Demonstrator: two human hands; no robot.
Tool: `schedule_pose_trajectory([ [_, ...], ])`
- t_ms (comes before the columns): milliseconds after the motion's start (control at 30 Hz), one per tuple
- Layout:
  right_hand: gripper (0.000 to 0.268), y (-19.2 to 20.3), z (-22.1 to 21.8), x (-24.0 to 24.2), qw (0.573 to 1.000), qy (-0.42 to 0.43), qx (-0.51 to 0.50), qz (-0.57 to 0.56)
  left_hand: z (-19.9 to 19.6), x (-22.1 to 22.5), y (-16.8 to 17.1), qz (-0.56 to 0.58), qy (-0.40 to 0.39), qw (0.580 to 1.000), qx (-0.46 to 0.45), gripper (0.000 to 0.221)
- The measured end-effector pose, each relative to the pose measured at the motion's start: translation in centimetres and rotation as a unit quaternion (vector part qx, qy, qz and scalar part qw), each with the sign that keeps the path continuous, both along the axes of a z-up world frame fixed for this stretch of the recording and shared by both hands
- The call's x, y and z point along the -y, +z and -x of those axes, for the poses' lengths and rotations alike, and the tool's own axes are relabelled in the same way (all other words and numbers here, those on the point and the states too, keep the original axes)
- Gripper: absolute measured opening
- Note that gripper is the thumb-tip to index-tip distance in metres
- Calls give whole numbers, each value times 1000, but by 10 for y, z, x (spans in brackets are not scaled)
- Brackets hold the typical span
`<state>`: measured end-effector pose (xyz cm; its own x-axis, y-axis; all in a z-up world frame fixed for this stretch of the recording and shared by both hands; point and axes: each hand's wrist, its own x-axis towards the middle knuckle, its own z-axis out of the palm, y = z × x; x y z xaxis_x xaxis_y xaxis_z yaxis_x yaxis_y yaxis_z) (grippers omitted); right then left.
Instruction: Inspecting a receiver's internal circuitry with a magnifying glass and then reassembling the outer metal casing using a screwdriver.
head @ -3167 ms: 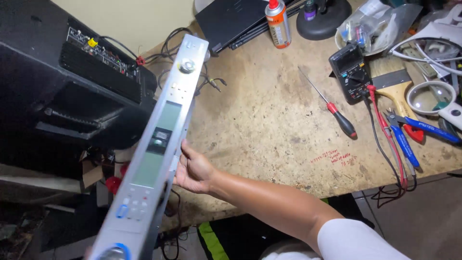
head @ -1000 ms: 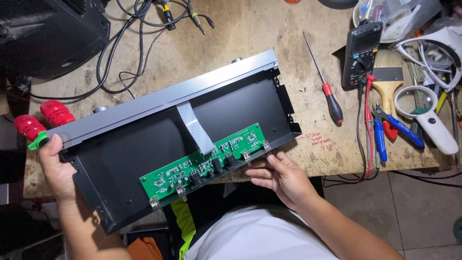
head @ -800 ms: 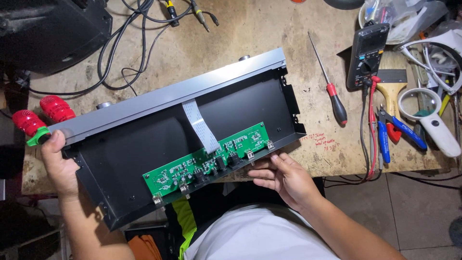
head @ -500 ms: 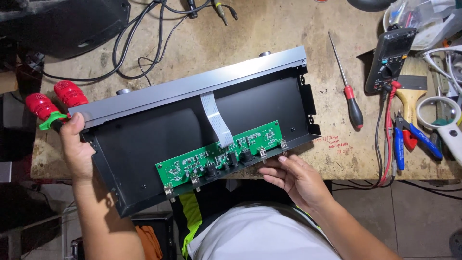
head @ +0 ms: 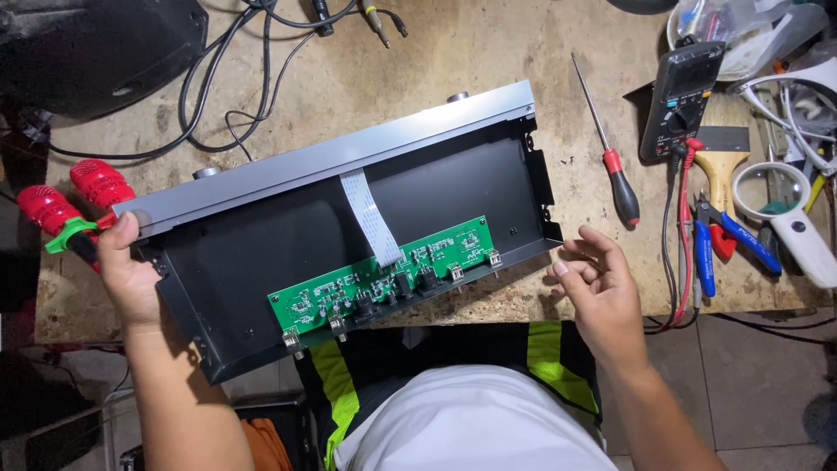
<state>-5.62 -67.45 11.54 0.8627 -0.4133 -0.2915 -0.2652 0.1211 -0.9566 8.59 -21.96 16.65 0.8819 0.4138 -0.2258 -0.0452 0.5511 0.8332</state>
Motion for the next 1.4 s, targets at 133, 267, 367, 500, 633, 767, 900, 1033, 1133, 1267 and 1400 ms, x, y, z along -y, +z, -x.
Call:
schedule_pose_trajectory([
  [133, 57, 28, -12, 0, 986, 67, -83, 131, -6, 1, 2, -4, -12, 1000, -5, 14],
  [267, 47, 23, -16, 3, 964, 84, -78, 239, -13, -3, -5, 7, -27, 1000, 3, 9],
  [367, 41, 11, -18, 2, 960, 70, -20, 272, -17, 7, 5, 53, -49, 996, -43, 26],
  [500, 35, 6, -16, -3, 970, 55, 7, 239, -23, 5, -1, 59, -52, 996, -48, 23],
  [633, 35, 5, -15, 1, 970, 8, 24, 244, -61, -69, -117, -226, -154, 960, 63, 48],
  [767, 28, 1, -17, 11, 969, -64, 57, 230, -98, -129, -197, -526, -184, 815, 157, 77],
  [900, 32, 9, -16, 14, 982, -105, -26, 156, -100, -96, -172, -559, -220, 785, 154, 87],
  [1033, 34, 9, -10, 23, 980, -59, -24, 191, -63, -9, -91, -55, -164, 972, -159, 41],
  [1133, 37, 16, -8, 37, 976, -1, -35, 216, -54, 4, -84, -22, -153, 974, -165, 50],
  [1267, 20, 40, -5, 93, 814, -1, 159, 559, -55, -4, -93, -36, -160, 978, -128, 42],
  [1400, 50, 12, 9, 196, 717, -31, -111, 687, -53, 7, -83, -48, -96, 985, -138, 33],
])
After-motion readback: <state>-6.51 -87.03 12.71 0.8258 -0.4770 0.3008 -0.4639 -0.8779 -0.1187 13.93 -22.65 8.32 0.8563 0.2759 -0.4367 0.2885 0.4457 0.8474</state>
